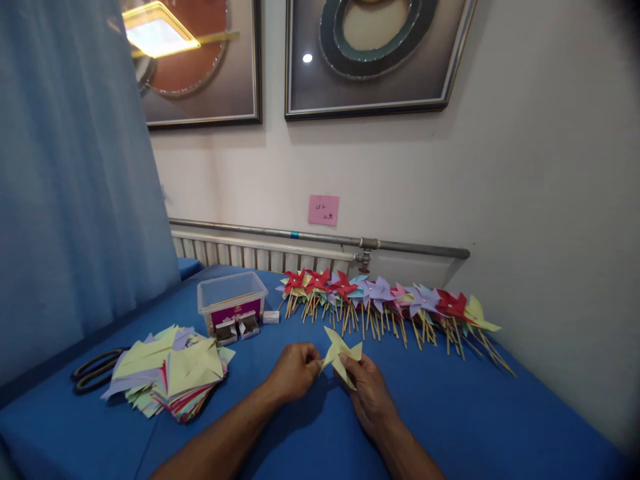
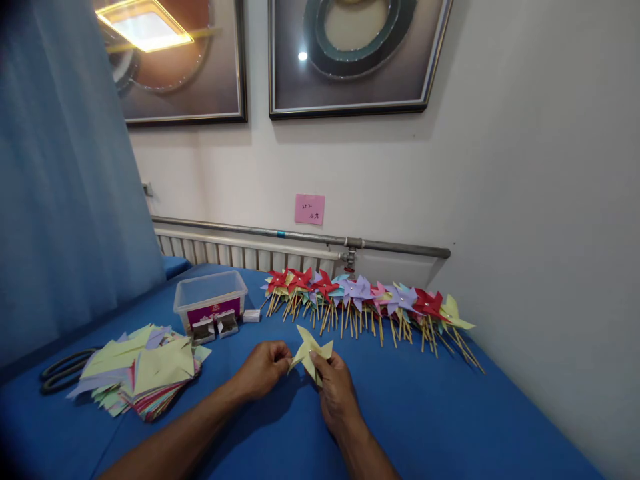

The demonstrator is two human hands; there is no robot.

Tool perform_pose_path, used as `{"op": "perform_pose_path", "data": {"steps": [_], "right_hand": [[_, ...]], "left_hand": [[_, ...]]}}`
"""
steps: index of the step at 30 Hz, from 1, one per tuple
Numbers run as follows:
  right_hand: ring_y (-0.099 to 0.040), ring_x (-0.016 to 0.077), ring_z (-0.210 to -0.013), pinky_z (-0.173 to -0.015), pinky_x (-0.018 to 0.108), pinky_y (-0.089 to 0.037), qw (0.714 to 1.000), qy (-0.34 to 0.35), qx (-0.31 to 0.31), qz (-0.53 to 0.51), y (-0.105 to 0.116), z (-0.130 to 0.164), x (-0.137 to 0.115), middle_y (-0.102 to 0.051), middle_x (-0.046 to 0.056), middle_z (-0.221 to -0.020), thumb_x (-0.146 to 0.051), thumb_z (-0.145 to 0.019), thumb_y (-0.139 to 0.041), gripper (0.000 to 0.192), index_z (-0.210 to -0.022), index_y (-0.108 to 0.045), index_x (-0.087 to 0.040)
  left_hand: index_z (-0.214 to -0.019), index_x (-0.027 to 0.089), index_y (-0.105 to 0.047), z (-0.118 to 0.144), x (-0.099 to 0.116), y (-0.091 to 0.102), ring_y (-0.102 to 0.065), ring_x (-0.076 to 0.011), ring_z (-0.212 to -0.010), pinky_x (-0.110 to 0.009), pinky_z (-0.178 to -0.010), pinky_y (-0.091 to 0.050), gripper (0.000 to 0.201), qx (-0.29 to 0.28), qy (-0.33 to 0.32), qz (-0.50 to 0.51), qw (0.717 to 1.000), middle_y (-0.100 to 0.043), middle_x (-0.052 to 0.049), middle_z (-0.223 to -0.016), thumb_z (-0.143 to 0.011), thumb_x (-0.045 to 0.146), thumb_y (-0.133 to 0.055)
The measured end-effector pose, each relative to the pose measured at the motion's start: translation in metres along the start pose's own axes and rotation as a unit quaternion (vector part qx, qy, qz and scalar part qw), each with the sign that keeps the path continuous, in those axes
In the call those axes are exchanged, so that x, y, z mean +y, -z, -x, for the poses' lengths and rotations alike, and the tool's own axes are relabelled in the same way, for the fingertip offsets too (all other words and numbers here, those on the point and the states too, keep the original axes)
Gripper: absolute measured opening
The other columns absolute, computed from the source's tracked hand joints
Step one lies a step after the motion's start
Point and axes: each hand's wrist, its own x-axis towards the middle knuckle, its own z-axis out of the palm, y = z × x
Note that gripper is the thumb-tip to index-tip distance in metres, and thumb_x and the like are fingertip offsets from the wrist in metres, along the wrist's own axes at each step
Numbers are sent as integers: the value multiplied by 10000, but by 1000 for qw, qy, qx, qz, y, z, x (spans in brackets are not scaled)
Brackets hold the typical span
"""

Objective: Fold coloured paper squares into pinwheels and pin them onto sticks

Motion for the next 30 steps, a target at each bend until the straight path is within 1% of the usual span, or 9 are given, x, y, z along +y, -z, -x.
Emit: {"op": "perform_pose_path", "data": {"steps": [5, 13, 17, 27, 30], "right_hand": [[-736, 264, -777, -644, 317, -551, 1000, -2, 1, 2, -1, 2, -2, -770, 40, -724, -334, -547, -936, 350, -802, -748, -185], [-743, 271, -785, -645, 321, -560, 1000, 0, 1, -3, 0, 0, 0, -772, 44, -717, -330, -539, -938, 337, -769, -736, -189], [-743, 269, -780, -645, 319, -559, 1000, -3, 2, -9, 0, -2, 2, -773, 46, -721, -320, -528, -939, 345, -767, -729, -186], [-731, 271, -778, -643, 325, -546, 1000, 17, 3, -5, 1, -2, 4, -764, 35, -703, -322, -559, -911, 288, -735, -719, -200], [-727, 272, -782, -644, 328, -538, 1000, 19, 5, -7, 1, -2, 3, -765, 33, -708, -322, -549, -910, 291, -733, -719, -203]], "left_hand": [[-748, 151, -644, 0, 0, 1, -515, -130, -618, -252, -587, -339, 128, 5, -8, -8, 1000, -608, 7, -660, -801, 206, -541], [-751, 156, -637, 1, 4, 2, -516, -130, -626, -246, -589, -340, 119, -2, 2, -8, 1000, -604, 9, -659, -804, 196, -539], [-755, 157, -632, 1, 3, 2, -516, -131, -638, -248, -595, -340, 127, -4, -7, -12, 1000, -604, 9, -666, -817, 201, -531], [-722, 166, -609, 4, 2, -5, -493, -126, -626, -255, -591, -311, 114, 22, -32, -30, 999, -570, 27, -638, -810, 197, -544], [-727, 166, -613, 4, 2, -6, -495, -125, -624, -253, -589, -309, 114, 24, -31, -30, 999, -571, 27, -637, -815, 200, -548]]}}
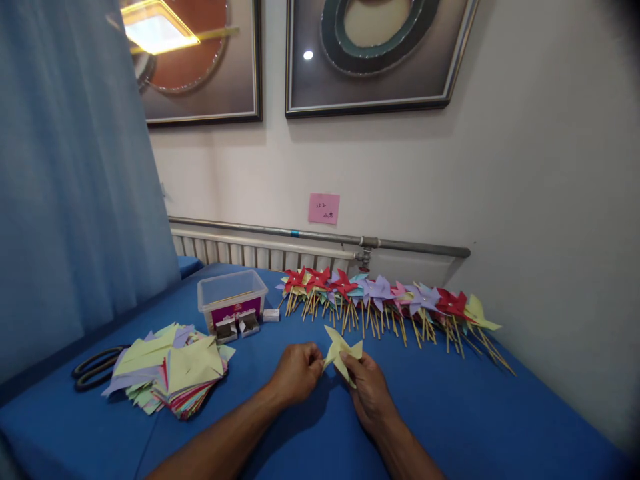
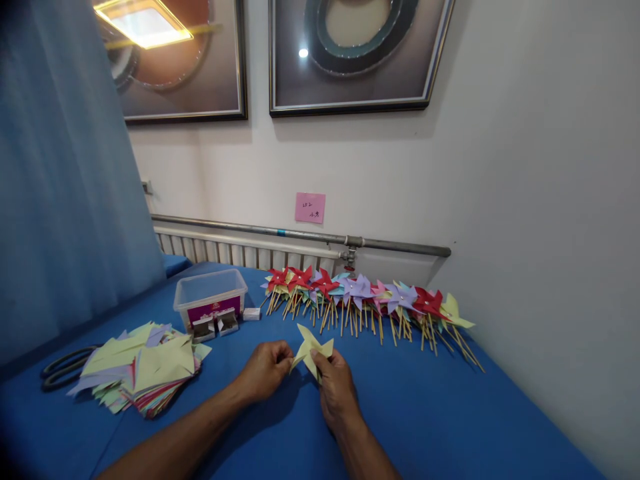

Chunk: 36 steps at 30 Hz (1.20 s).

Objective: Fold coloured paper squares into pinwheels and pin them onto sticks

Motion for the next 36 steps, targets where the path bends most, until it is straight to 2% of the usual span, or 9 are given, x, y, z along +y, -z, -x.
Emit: {"op": "perform_pose_path", "data": {"steps": [8, 13, 20, 36], "right_hand": [[-700, 246, -718, -597, 304, -501, 1000, 9, 13, 8, 1, -2, 1, -713, -5, -612, -334, -546, -910, 294, -731, -716, -212], [-715, 240, -769, -642, 301, -524, 1000, 11, 16, 0, 2, -2, 2, -769, 22, -761, -333, -555, -915, 341, -801, -722, -197], [-696, 200, -706, -607, 284, -515, 1000, -2, 25, 17, 3, -1, 0, -773, 24, -806, -364, -575, -918, 366, -839, -732, -193], [-716, 236, -734, -636, 309, -539, 999, -1, 31, 18, 3, -2, 1, -772, 17, -755, -355, -571, -897, 322, -803, -724, -213]], "left_hand": [[-713, 162, -609, 4, 7, -3, -490, -117, -621, -242, -588, -302, 114, 18, 5, 1, 1000, -581, 31, -633, -804, 150, -542], [-707, 160, -606, 5, 8, -4, -468, -110, -602, -239, -583, -295, 119, 24, 8, 7, 1000, -570, 40, -616, -815, 157, -555], [-712, 165, -610, 4, 8, -3, -453, -112, -596, -242, -585, -292, 131, 17, 16, 14, 1000, -573, 38, -618, -830, 163, -554], [-720, 161, -620, 5, 8, -4, -467, -121, -609, -254, -596, -296, 130, 15, 8, -6, 1000, -578, 30, -631, -820, 180, -540]]}}
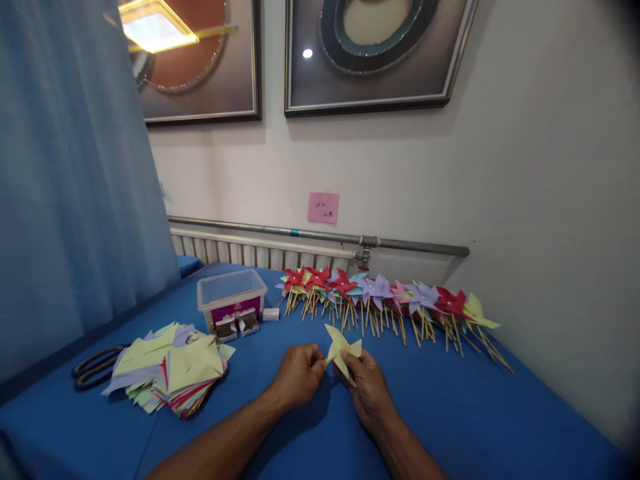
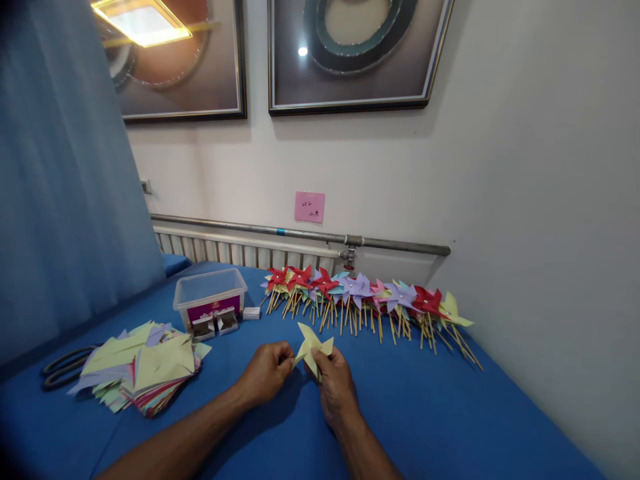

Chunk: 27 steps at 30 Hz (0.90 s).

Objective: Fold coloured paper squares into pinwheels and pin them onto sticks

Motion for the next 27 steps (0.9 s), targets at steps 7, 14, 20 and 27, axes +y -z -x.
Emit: {"op": "perform_pose_path", "data": {"steps": [7, 14, 20, 27], "right_hand": [[-704, 219, -718, -614, 292, -520, 1000, -1, -3, -1, 1, -1, 1, -773, 7, -768, -358, -570, -893, 340, -827, -724, -214], [-659, 176, -650, -574, 271, -489, 1000, 5, 2, -5, 3, -3, 3, -762, -6, -764, -355, -574, -891, 319, -800, -717, -212], [-646, 169, -635, -557, 269, -486, 1000, 8, 9, -5, 2, -2, 2, -761, 0, -779, -359, -577, -897, 317, -784, -708, -210], [-635, 155, -639, -620, 265, -530, 998, 30, 52, -11, 6, -9, -6, -715, -34, -700, -324, -522, -918, 347, -777, -714, -207]], "left_hand": [[-719, 165, -622, 1, 1, 0, -480, -124, -619, -255, -600, -296, 137, 7, -2, -11, 1000, -587, 25, -634, -824, 196, -539], [-709, 169, -605, 2, 3, -2, -500, -131, -631, -258, -606, -301, 141, 5, -3, -11, 1000, -581, 23, -635, -825, 197, -530], [-731, 165, -619, 0, -1, -3, -493, -128, -622, -253, -596, -303, 137, 1, -2, 4, 1000, -573, 27, -633, -831, 202, -534], [-806, 157, -692, -3, -3, 9, -541, -140, -665, -250, -615, -328, 152, -30, -3, -26, 999, -633, 8, -696, -826, 201, -548]]}}
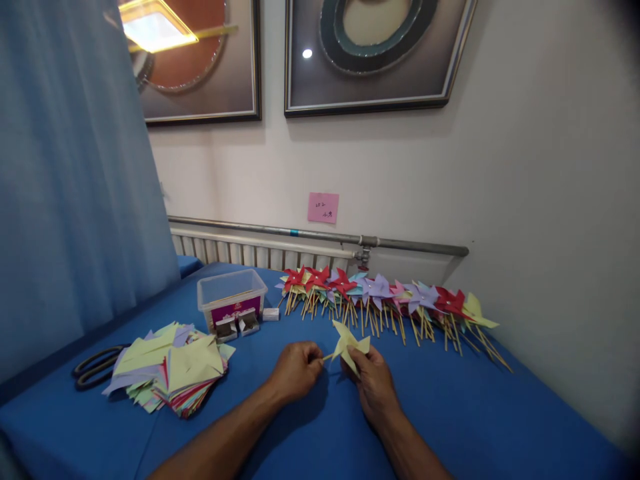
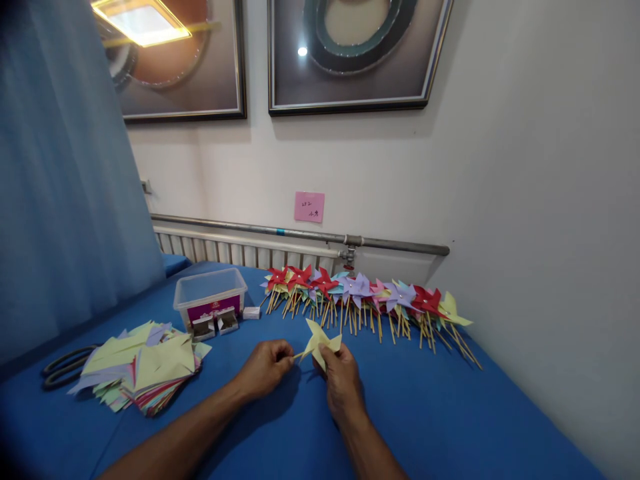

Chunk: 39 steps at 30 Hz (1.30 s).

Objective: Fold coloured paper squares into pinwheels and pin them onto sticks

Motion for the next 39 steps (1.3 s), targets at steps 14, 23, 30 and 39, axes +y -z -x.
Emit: {"op": "perform_pose_path", "data": {"steps": [14, 23, 30, 39], "right_hand": [[-684, 176, -698, -643, 283, -550, 998, 32, 31, 32, 4, -9, 0, -728, 0, -803, -512, -560, -901, 481, -849, -667, -207], [-539, 154, -567, -558, 268, -417, 936, 95, -123, 316, -2, 12, 13, -579, -31, -626, -541, -796, -631, 318, -778, -625, -224], [-534, 153, -608, -588, 255, -369, 864, 140, -184, 447, -9, 29, 13, -610, -21, -665, -369, -865, -528, 186, -771, -604, -228], [-551, 157, -612, -598, 257, -350, 843, 136, -157, 496, -12, 29, 13, -614, -18, -639, -299, -873, -522, 176, -723, -579, -227]], "left_hand": [[-768, 161, -706, -5, -11, -2, -557, -149, -678, -263, -622, -314, 133, 6, 23, -35, 999, -656, -1, -695, -799, 188, -579], [-673, 185, -565, -19, -16, -12, -432, -104, -453, -248, -488, -274, 75, 46, 123, 217, 967, -519, 55, -499, -738, 186, -603], [-608, 196, -536, -18, -9, -9, -434, -95, -408, -243, -461, -269, 134, 36, 136, 302, 943, -534, 49, -469, -641, 226, -663], [-602, 203, -536, -16, -9, -12, -417, -90, -392, -241, -448, -252, 179, 32, 124, 312, 941, -506, 56, -437, -605, 295, -689]]}}
